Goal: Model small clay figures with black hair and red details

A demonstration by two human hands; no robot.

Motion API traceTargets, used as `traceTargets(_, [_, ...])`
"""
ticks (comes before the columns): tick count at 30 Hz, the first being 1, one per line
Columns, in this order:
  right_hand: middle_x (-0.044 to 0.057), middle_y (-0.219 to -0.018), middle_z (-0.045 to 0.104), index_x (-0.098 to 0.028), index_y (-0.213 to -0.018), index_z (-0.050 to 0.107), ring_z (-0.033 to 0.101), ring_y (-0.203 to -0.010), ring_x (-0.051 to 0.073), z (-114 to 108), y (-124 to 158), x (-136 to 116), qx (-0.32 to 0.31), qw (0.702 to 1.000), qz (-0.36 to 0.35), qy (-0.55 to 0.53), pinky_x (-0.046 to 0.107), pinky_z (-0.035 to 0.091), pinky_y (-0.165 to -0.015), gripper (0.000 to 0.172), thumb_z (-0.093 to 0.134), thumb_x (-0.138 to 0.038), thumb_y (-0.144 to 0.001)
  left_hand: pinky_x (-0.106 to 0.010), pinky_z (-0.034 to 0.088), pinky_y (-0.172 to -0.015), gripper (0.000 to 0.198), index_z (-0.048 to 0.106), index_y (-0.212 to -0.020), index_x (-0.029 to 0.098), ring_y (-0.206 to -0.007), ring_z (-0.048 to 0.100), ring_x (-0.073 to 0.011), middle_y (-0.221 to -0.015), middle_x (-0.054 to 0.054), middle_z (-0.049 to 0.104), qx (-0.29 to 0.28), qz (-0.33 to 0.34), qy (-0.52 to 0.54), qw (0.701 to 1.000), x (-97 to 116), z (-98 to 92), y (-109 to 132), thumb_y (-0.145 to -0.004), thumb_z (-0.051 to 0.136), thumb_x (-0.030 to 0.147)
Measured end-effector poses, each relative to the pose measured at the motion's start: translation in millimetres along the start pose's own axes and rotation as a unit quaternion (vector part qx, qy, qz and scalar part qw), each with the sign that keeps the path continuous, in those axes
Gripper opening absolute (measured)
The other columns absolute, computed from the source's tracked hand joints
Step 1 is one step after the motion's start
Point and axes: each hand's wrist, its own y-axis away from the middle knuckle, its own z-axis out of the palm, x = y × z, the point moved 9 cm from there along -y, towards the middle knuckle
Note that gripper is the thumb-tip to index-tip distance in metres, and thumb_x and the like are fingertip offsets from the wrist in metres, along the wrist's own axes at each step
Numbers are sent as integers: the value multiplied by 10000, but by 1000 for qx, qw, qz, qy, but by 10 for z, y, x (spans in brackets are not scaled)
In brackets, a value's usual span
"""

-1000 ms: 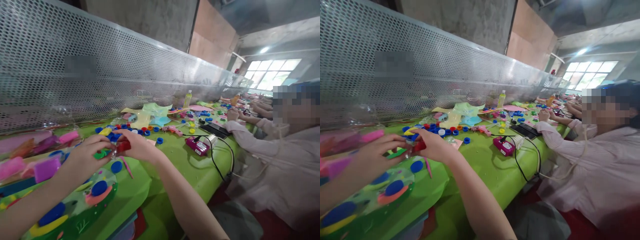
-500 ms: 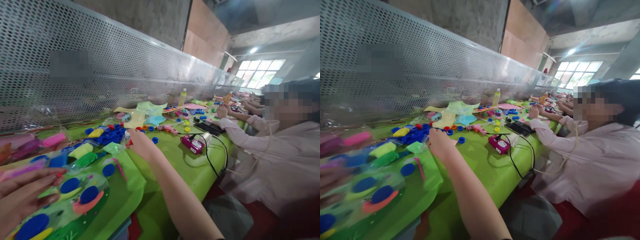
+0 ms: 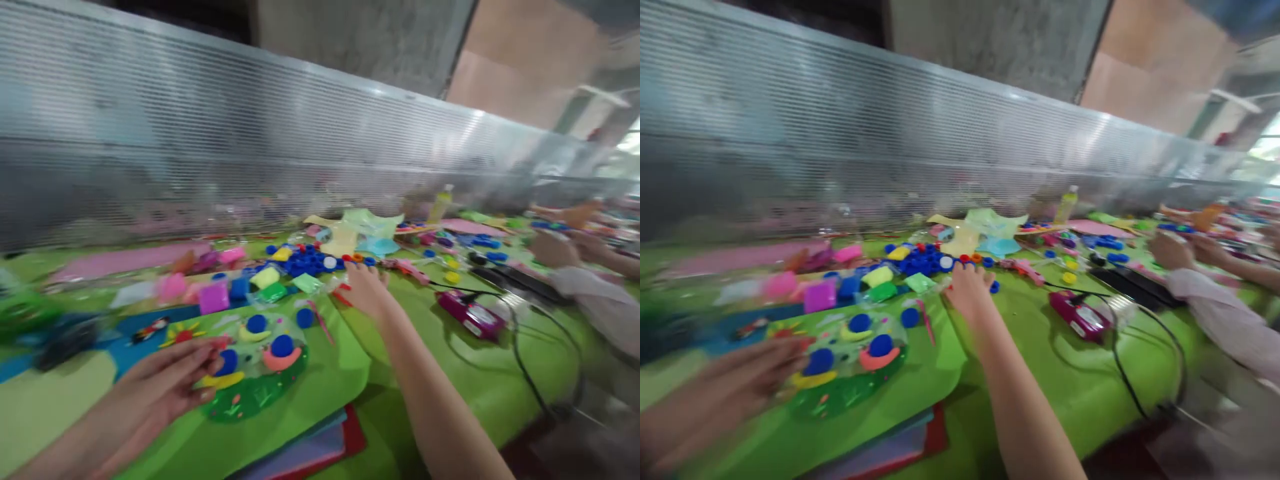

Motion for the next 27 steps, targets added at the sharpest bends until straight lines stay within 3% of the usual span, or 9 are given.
traceTargets(2, [103,-1302,557,-186,-1267,545,582,-1121,264,-28,13,-77,16,1000,-15,9,498,501,-931,381,595,-364,-934,-316,591,-589,513,770,-699,315,-758,697,-231,-768,-35,745,-11,-45,60,997,-87,39,54,-393,816,724])
traceTargets(6, [103,-1302,558,-186,-1273,542,577,-1133,269,-31,40,-212,25,998,-46,21,507,493,-942,389,597,-366,-933,-257,553,-582,400,701,-776,213,-690,631,-138,-747,-5,667,-42,-69,158,984,-202,67,104,-604,826,551])
traceTargets(11, [102,-1299,562,-185,-1274,542,579,-1134,268,6,79,-352,27,996,-76,21,510,490,-946,384,597,-356,-934,-254,538,-606,177,620,-861,144,-653,590,-103,-766,9,622,-96,-93,215,968,-289,126,144,-857,678,311])
traceTargets(17, [100,-1294,567,-186,-1265,551,577,-1139,265,78,135,-491,29,992,-124,-1,506,488,-952,368,595,-347,-936,-220,517,-564,152,601,-809,133,-591,555,-79,-696,41,581,-109,-103,246,958,-272,124,177,-831,708,239])
traceTargets(21, [102,-1310,560,-191,-1276,545,562,-1167,274,68,156,-518,31,990,-134,-21,526,466,-980,378,598,-344,-935,-188,515,-532,228,607,-774,131,-727,639,-117,-780,13,646,-102,-92,240,961,-179,96,228,-727,805,232])
traceTargets(27, [102,-1314,558,-199,-1282,543,561,-1168,271,64,191,-597,32,984,-152,-86,524,466,-983,372,592,-335,-939,-168,486,-504,114,605,-748,111,-532,550,-55,-671,48,615,-62,-39,195,978,-6,-67,213,-820,676,60])
